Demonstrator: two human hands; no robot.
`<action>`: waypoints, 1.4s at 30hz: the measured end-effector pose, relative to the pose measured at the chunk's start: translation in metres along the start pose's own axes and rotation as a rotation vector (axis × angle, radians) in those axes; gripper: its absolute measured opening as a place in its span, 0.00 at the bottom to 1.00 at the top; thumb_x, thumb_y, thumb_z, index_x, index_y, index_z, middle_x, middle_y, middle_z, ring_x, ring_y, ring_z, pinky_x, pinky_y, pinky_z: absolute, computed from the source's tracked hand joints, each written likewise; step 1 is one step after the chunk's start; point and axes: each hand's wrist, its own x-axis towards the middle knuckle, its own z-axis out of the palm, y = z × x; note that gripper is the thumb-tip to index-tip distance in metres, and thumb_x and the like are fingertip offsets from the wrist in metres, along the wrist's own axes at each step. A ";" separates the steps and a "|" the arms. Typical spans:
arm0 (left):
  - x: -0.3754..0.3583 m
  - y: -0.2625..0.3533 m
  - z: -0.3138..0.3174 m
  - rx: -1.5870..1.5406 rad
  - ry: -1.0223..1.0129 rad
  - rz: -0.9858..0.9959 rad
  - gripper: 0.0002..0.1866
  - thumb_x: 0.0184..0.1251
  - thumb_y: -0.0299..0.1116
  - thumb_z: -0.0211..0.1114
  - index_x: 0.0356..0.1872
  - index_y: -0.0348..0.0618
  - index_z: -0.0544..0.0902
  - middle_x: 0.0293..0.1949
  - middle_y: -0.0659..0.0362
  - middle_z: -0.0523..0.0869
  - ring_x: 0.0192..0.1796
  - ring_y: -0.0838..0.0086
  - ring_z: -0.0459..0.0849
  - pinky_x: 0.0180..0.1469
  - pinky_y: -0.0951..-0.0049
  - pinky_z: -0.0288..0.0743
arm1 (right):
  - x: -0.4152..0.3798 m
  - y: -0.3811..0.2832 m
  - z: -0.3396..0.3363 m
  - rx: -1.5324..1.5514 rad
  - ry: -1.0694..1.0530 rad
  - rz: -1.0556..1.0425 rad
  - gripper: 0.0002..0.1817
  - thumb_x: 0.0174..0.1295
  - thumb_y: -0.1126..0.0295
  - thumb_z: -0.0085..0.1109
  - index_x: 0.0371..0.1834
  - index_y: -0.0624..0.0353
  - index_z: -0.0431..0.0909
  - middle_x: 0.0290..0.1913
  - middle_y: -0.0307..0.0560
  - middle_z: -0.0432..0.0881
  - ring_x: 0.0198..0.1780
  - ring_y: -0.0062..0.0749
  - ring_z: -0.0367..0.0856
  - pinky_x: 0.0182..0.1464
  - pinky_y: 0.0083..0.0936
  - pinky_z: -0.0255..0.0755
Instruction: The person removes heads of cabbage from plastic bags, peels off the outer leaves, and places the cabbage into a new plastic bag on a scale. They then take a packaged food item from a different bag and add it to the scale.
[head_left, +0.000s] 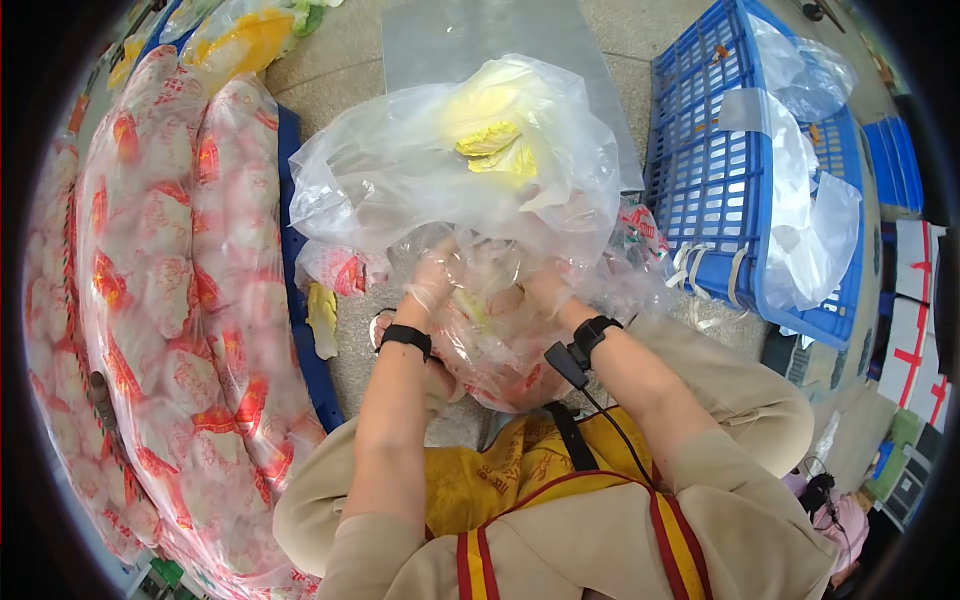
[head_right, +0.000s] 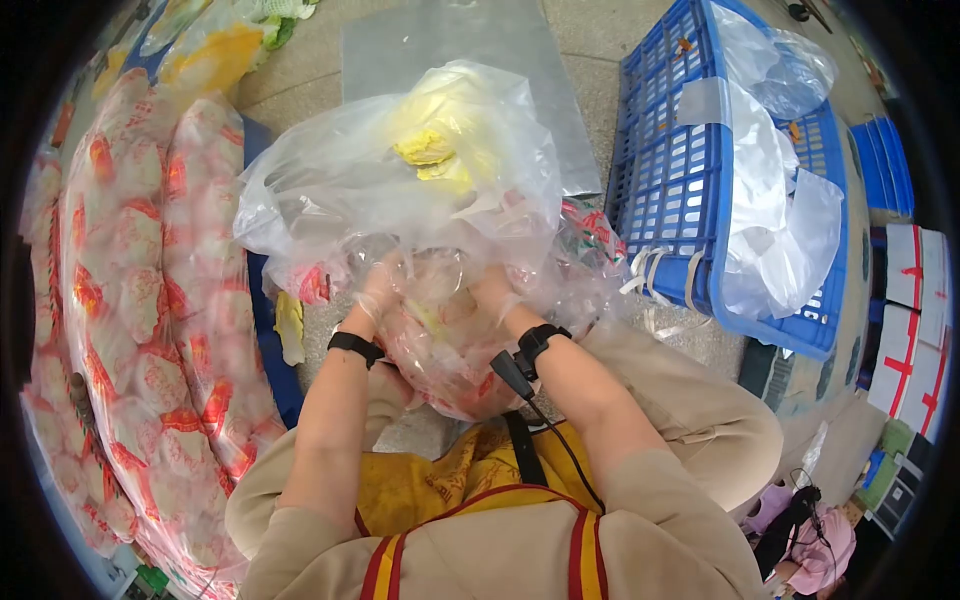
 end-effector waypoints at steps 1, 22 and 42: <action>0.007 -0.016 0.002 0.102 -0.056 0.038 0.21 0.59 0.42 0.63 0.54 0.49 0.77 0.45 0.50 0.84 0.46 0.58 0.83 0.48 0.67 0.75 | 0.004 -0.008 -0.020 -0.066 0.146 -0.119 0.12 0.56 0.68 0.54 0.39 0.61 0.82 0.36 0.53 0.83 0.37 0.39 0.80 0.36 0.38 0.72; -0.028 0.060 0.011 -0.188 -0.236 -0.118 0.24 0.57 0.45 0.63 0.52 0.44 0.81 0.50 0.49 0.83 0.50 0.61 0.82 0.53 0.69 0.72 | 0.034 -0.051 -0.183 0.019 -0.022 0.493 0.17 0.55 0.63 0.55 0.49 0.52 0.79 0.45 0.51 0.82 0.44 0.43 0.81 0.48 0.35 0.73; -0.039 0.068 0.075 -0.870 -0.107 -0.345 0.15 0.68 0.37 0.51 0.37 0.33 0.80 0.26 0.55 0.82 0.25 0.72 0.79 0.28 0.74 0.73 | -0.019 -0.058 -0.150 0.097 -0.128 0.690 0.13 0.53 0.61 0.57 0.31 0.59 0.84 0.34 0.60 0.83 0.35 0.52 0.82 0.41 0.39 0.74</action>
